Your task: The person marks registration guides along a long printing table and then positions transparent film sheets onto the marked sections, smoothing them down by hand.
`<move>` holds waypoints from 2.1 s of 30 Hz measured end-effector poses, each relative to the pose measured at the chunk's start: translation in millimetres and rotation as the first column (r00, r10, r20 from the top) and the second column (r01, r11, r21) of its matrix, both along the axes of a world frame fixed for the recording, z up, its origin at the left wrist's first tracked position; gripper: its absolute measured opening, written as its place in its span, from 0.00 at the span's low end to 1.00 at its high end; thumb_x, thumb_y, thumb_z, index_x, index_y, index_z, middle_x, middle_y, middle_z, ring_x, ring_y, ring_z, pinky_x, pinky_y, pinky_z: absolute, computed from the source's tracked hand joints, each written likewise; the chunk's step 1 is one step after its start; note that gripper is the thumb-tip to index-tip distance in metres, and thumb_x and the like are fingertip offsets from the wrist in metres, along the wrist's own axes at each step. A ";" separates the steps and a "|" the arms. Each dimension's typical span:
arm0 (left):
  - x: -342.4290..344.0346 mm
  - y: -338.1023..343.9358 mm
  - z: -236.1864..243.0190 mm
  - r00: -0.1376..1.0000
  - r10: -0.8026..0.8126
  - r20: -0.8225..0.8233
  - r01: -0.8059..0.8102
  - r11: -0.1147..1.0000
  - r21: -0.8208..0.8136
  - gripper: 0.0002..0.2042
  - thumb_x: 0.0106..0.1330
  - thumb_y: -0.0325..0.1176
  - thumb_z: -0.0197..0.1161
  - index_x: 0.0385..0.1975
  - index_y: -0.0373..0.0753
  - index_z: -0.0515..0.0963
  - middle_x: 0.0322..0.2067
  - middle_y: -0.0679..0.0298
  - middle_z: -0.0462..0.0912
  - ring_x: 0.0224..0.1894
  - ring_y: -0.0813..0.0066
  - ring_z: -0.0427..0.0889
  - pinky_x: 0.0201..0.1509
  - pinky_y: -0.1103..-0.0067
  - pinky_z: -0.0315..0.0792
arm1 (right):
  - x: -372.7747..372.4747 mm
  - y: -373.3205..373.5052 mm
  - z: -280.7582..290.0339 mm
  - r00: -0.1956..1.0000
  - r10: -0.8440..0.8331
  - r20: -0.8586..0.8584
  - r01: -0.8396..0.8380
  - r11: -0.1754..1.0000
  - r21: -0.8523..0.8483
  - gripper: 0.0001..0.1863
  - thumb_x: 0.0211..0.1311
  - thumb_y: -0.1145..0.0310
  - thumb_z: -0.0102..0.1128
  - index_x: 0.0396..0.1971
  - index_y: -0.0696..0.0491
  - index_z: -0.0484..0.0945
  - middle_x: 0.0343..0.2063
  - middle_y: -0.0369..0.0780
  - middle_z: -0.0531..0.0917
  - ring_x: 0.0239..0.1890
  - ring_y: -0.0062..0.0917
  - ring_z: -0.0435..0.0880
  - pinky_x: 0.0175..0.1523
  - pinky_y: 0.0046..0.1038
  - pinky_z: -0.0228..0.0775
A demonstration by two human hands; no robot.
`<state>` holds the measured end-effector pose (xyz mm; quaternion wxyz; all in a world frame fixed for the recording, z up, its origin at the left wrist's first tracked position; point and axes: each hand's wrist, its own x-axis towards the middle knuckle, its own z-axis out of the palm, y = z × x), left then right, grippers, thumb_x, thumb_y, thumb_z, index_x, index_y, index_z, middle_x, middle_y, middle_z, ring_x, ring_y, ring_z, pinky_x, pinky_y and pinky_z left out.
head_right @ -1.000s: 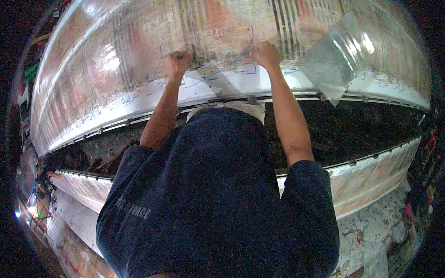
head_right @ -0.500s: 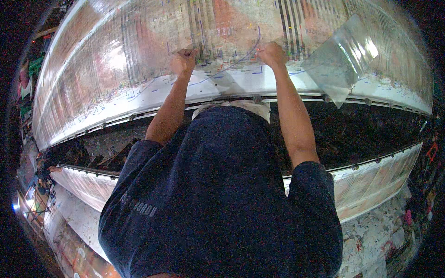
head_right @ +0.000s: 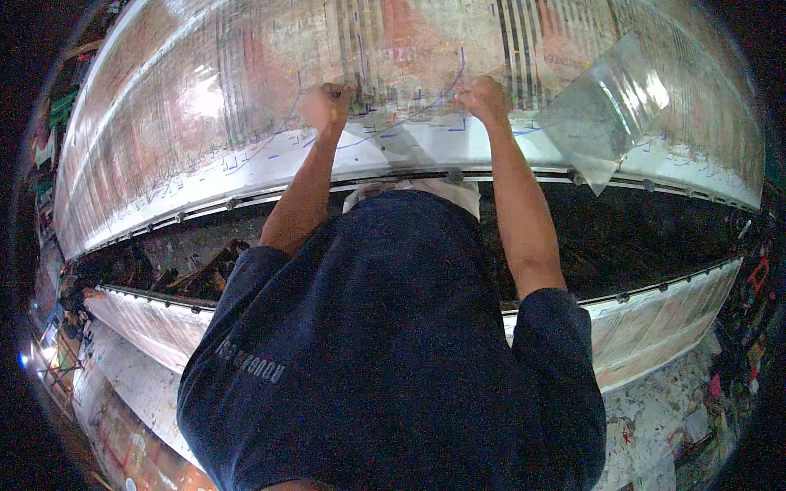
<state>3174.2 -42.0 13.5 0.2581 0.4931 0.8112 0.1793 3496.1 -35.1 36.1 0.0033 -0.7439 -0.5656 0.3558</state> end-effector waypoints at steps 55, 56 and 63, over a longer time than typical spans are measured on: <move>416.7 62.5 61.4 0.251 -0.929 0.274 0.965 0.216 -0.150 0.20 0.55 0.44 0.66 0.38 0.33 0.76 0.28 0.57 0.77 0.37 0.59 0.81 0.41 0.71 0.77 | 364.5 -81.1 180.0 0.183 -0.594 -0.783 0.668 0.659 -0.344 0.21 0.57 0.70 0.64 0.50 0.55 0.71 0.31 0.35 0.76 0.21 0.16 0.69 0.19 0.19 0.57; 419.5 65.6 44.2 0.172 -0.957 -0.232 0.948 0.097 0.304 0.17 0.56 0.39 0.66 0.37 0.32 0.79 0.22 0.56 0.79 0.27 0.62 0.82 0.37 0.76 0.78 | 382.1 -70.6 192.4 0.285 -0.501 -0.817 0.636 0.737 -0.230 0.25 0.56 0.65 0.65 0.54 0.54 0.71 0.34 0.34 0.77 0.23 0.15 0.69 0.20 0.17 0.55; 589.3 64.9 283.3 0.745 -0.596 0.300 0.460 0.784 0.416 0.23 0.55 0.33 0.66 0.49 0.27 0.76 0.31 0.39 0.82 0.35 0.43 0.84 0.43 0.61 0.77 | 521.0 -39.9 311.5 0.519 -0.194 -0.832 0.700 0.655 0.284 0.34 0.59 0.64 0.64 0.65 0.60 0.67 0.61 0.47 0.72 0.61 0.32 0.73 0.63 0.32 0.67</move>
